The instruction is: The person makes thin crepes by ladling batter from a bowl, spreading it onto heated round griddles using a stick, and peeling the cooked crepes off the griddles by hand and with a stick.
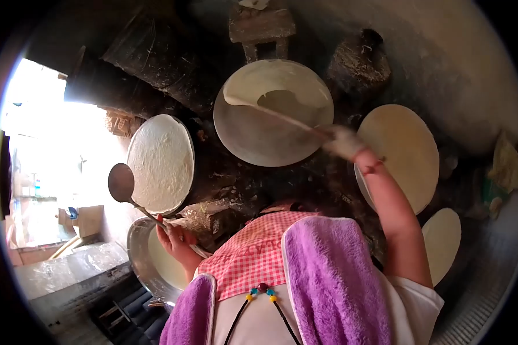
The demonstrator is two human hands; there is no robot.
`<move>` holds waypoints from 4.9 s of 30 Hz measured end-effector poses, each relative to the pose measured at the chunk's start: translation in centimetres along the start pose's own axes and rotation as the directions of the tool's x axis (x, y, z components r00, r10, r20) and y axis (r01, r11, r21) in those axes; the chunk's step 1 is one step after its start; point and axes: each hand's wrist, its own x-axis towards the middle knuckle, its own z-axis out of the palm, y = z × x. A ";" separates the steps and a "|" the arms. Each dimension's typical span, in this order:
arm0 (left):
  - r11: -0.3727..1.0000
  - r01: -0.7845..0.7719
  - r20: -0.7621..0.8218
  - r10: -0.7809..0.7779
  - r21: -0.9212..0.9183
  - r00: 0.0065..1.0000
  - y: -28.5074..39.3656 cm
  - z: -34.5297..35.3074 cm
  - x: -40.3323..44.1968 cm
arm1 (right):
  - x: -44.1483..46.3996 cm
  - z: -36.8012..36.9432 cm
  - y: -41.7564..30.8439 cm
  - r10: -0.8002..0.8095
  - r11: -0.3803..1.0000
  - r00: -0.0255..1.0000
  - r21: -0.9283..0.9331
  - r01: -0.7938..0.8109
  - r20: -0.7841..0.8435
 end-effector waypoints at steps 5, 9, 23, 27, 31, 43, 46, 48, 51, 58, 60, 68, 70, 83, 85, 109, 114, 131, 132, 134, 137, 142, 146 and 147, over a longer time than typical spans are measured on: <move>0.995 0.018 0.048 -0.022 0.095 0.999 0.4 0.0 0.0 | 5.9 -2.9 -0.9 0.087 0.986 0.986 0.151 -0.065 -0.145; 0.999 -0.005 0.096 0.001 0.050 0.995 0.4 0.8 1.2 | 2.6 -0.3 -4.4 0.186 0.976 0.982 0.120 -0.184 -0.011; 0.997 0.054 0.091 -0.059 0.055 0.994 0.3 1.9 3.9 | 2.2 -1.0 -3.3 0.172 0.967 0.981 0.174 -0.185 0.087; 0.997 0.032 0.151 -0.042 0.068 0.988 -0.8 1.5 5.0 | 6.9 -3.0 -3.0 0.170 0.948 0.973 0.294 -0.119 -0.154; 0.994 0.085 0.201 -0.096 0.062 0.975 -2.0 1.9 6.6 | 7.6 1.6 -7.5 0.106 0.993 0.992 0.038 -0.109 0.072; 0.825 -0.296 0.455 0.052 0.482 0.889 -7.4 2.5 10.7 | 4.0 3.2 -5.2 -0.048 0.996 0.999 -0.077 0.049 0.015; 0.684 -0.476 0.546 0.134 0.553 0.827 -5.9 3.0 8.5 | -2.4 2.7 -6.1 0.121 0.993 0.991 -0.006 -0.120 0.054; 0.671 -0.468 0.547 0.110 0.575 0.830 -4.9 3.6 7.2 | -3.7 2.2 -3.5 0.022 0.995 0.999 0.094 -0.020 -0.027; 0.611 -0.468 0.569 0.034 0.639 0.821 -3.9 4.7 5.4 | -1.7 1.7 -0.6 0.132 0.913 0.971 0.406 -0.042 -0.197; 0.614 -0.479 0.579 0.043 0.628 0.814 -4.3 4.7 0.4 | -4.7 6.3 -1.9 0.197 0.959 0.979 0.198 -0.202 0.047; 0.640 -0.563 0.657 0.119 0.522 0.744 -4.8 3.3 -1.0 | -9.4 6.6 -0.4 0.217 0.962 0.973 0.186 -0.201 -0.071; 0.748 -0.631 0.900 0.111 0.203 0.421 -7.5 6.2 0.0 | -17.3 18.1 11.2 0.486 0.852 0.801 0.393 -0.345 -0.350; 0.889 -0.457 0.863 0.205 0.033 0.461 -8.6 5.9 0.8 | -15.0 20.4 5.4 0.500 0.708 0.799 0.688 -0.156 -0.334; 0.944 0.312 0.327 -0.265 -0.103 0.907 -2.4 -14.4 3.7 | -9.2 27.0 -5.1 0.442 0.519 0.897 0.824 -0.228 -0.030; 0.935 0.335 0.281 -0.292 -0.119 0.914 -2.8 -16.6 3.4 | -12.3 24.0 -2.9 0.557 0.571 0.825 0.765 -0.299 -0.093; 0.893 0.399 0.399 -0.295 -0.209 0.868 0.6 -7.7 -2.3 | -3.2 5.6 -0.4 0.540 0.741 0.832 0.539 -0.399 -0.126; 0.844 0.466 0.411 -0.338 -0.266 0.846 -0.5 -8.8 -0.6 | -4.7 6.9 -4.6 0.377 0.777 0.915 0.587 -0.226 -0.147; 0.966 0.169 0.240 -0.120 -0.198 0.963 -1.8 -14.4 2.4 | -8.1 15.2 -1.9 0.376 0.614 0.850 0.786 0.071 -0.369; 0.976 0.135 0.237 -0.093 -0.170 0.967 -1.8 -14.8 2.5 | -8.2 16.7 -3.2 0.378 0.673 0.860 0.740 0.000 -0.344; 0.977 0.160 0.226 -0.125 -0.142 0.966 -2.1 -15.6 2.5 | -6.6 18.6 -5.5 0.290 0.637 0.900 0.768 0.072 -0.325; 0.971 0.192 0.191 -0.164 -0.140 0.968 -1.9 -15.7 2.2 | -7.5 16.3 -7.4 0.313 0.764 0.922 0.638 -0.102 -0.228; 0.978 0.191 0.192 -0.172 -0.083 0.966 -0.7 -12.2 -0.7 | -6.2 10.2 -3.5 0.334 0.807 0.871 0.586 -0.067 -0.360; 0.902 0.412 0.452 -0.317 -0.129 0.834 -0.5 -6.4 -1.4 | -3.4 11.2 -4.4 0.135 0.930 0.950 0.365 -0.025 -0.280; 0.905 0.410 0.448 -0.322 -0.113 0.834 -0.2 -5.1 -1.5 | -2.1 10.9 -2.3 0.104 0.971 0.970 0.231 -0.052 -0.219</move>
